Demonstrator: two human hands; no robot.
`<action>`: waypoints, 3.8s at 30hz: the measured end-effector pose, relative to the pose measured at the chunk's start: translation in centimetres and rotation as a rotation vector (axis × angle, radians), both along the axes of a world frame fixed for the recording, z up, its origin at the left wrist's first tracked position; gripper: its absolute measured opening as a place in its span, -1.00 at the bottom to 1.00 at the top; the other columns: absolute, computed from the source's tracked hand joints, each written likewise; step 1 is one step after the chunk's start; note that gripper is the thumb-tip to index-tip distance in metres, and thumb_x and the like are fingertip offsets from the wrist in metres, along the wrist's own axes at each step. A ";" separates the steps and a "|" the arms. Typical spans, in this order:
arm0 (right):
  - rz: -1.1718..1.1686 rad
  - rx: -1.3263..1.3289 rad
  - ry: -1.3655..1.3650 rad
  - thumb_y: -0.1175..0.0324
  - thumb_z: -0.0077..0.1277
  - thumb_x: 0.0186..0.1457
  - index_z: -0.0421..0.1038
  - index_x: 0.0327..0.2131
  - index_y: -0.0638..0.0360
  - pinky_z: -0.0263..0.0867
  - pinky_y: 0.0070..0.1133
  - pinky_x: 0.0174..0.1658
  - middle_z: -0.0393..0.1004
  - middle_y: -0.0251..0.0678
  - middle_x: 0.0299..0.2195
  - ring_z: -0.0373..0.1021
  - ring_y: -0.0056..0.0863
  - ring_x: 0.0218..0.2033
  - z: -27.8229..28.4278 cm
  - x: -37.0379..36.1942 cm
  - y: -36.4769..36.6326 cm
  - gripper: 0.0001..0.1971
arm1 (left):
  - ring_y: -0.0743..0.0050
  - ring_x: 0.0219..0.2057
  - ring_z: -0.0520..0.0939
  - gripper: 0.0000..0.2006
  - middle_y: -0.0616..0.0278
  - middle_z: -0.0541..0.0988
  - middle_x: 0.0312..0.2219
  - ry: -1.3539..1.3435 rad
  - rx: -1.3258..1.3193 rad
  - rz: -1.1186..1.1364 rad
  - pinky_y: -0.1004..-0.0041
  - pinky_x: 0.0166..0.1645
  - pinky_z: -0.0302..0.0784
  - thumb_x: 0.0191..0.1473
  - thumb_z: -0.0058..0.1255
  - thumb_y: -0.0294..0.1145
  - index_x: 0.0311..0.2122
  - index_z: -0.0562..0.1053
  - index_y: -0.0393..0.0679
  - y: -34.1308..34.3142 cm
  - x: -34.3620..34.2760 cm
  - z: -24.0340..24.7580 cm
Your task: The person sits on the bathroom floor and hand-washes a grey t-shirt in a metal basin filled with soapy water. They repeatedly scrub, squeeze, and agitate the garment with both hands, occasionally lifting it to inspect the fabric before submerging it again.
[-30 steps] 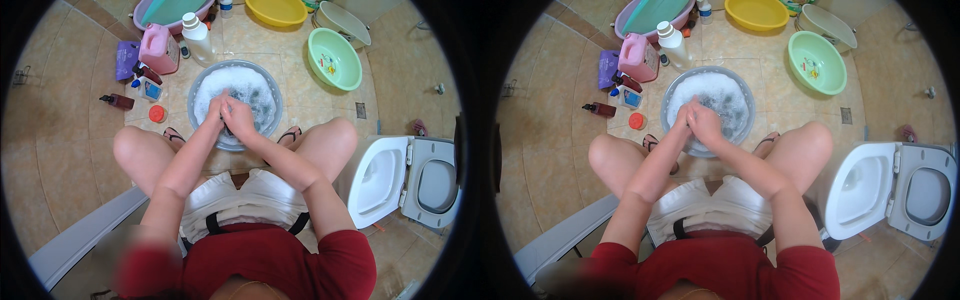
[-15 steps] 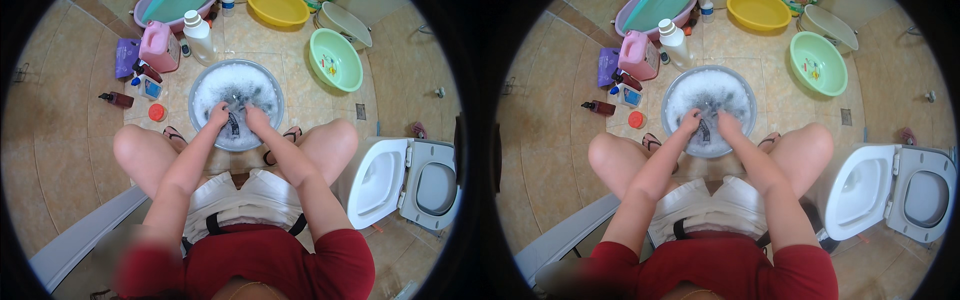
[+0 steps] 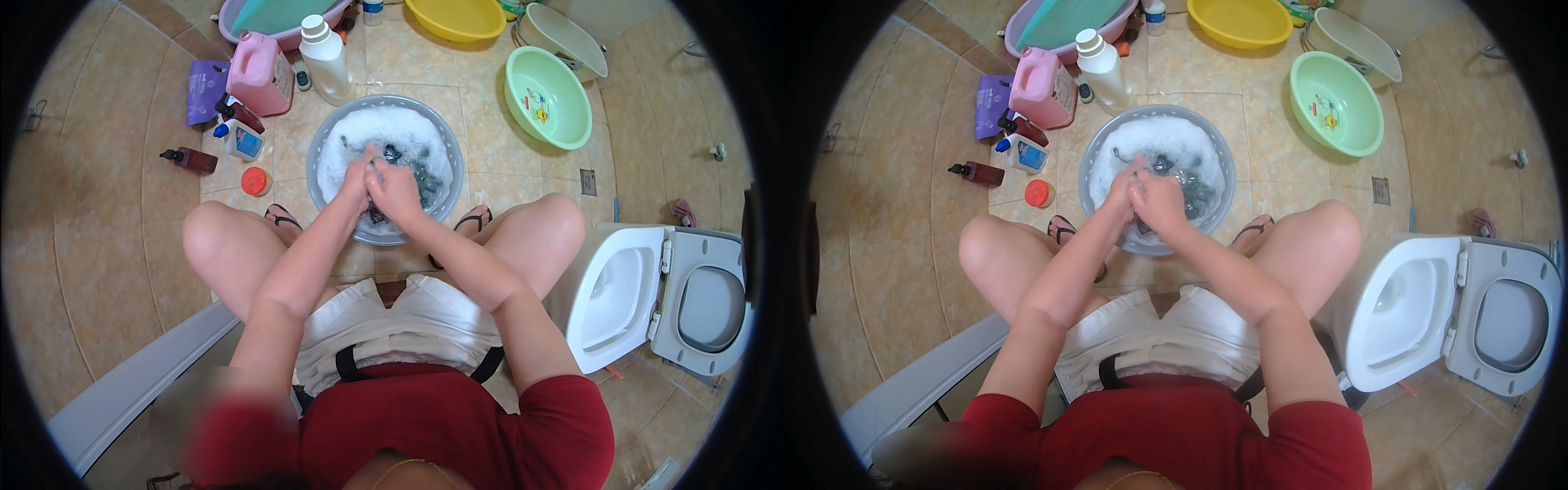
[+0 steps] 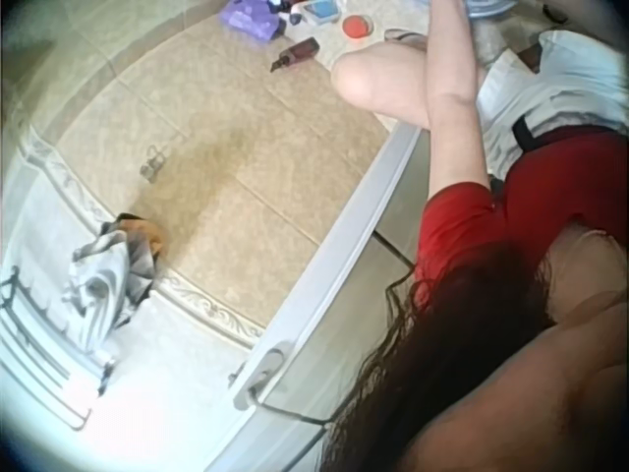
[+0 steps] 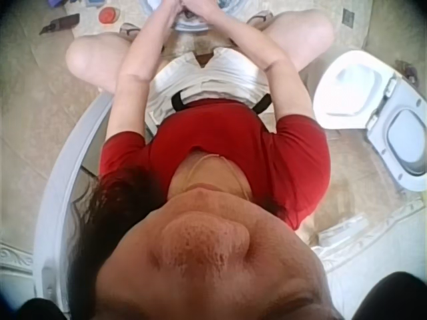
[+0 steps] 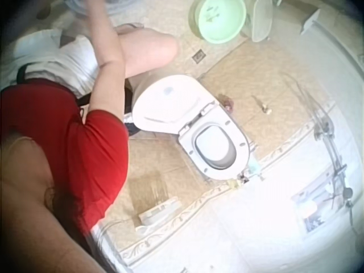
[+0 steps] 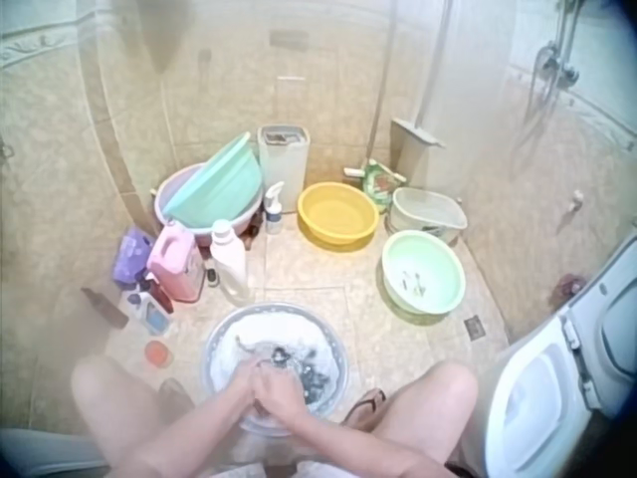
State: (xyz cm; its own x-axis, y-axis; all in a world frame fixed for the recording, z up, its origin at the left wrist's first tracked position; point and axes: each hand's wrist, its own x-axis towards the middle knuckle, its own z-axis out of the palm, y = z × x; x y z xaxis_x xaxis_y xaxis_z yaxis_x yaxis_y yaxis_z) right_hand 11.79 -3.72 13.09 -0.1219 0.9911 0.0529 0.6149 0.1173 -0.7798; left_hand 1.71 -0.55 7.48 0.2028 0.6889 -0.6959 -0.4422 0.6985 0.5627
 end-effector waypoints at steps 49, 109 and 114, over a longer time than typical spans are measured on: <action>0.046 0.184 0.063 0.25 -0.12 0.03 0.40 -0.31 0.16 0.29 -0.30 -0.33 0.41 -0.10 -0.33 0.37 -0.08 -0.38 -0.2 -0.9 -0.4 -0.78 | 0.40 -0.37 0.51 -0.66 0.23 0.49 -0.38 -0.004 0.047 0.054 0.38 -0.25 0.43 0.12 -0.17 -0.07 -0.26 0.39 -0.16 -0.3 -0.2 1.5; -0.421 -0.006 0.527 0.11 -0.17 0.15 0.32 -0.52 0.18 0.06 -0.73 -0.50 0.24 -0.51 -0.65 0.12 -0.75 -0.58 3.5 9.7 7.0 -0.65 | 0.17 -0.38 0.53 -0.56 0.02 0.54 -0.43 0.845 0.742 -0.733 0.39 -0.23 0.39 -0.18 0.18 -0.17 -0.24 0.45 -0.31 1.4 -4.5 5.5; -0.361 -0.124 0.508 0.14 -0.17 0.15 0.37 -0.44 0.17 0.13 -0.71 -0.52 0.30 -0.50 -0.63 0.20 -0.75 -0.58 3.6 10.4 6.6 -0.71 | 0.69 -0.44 0.45 -0.81 0.31 0.50 -0.52 0.752 0.823 -0.344 0.64 -0.33 0.35 -0.02 -0.02 -0.52 -0.25 0.43 -0.32 2.2 -4.6 8.6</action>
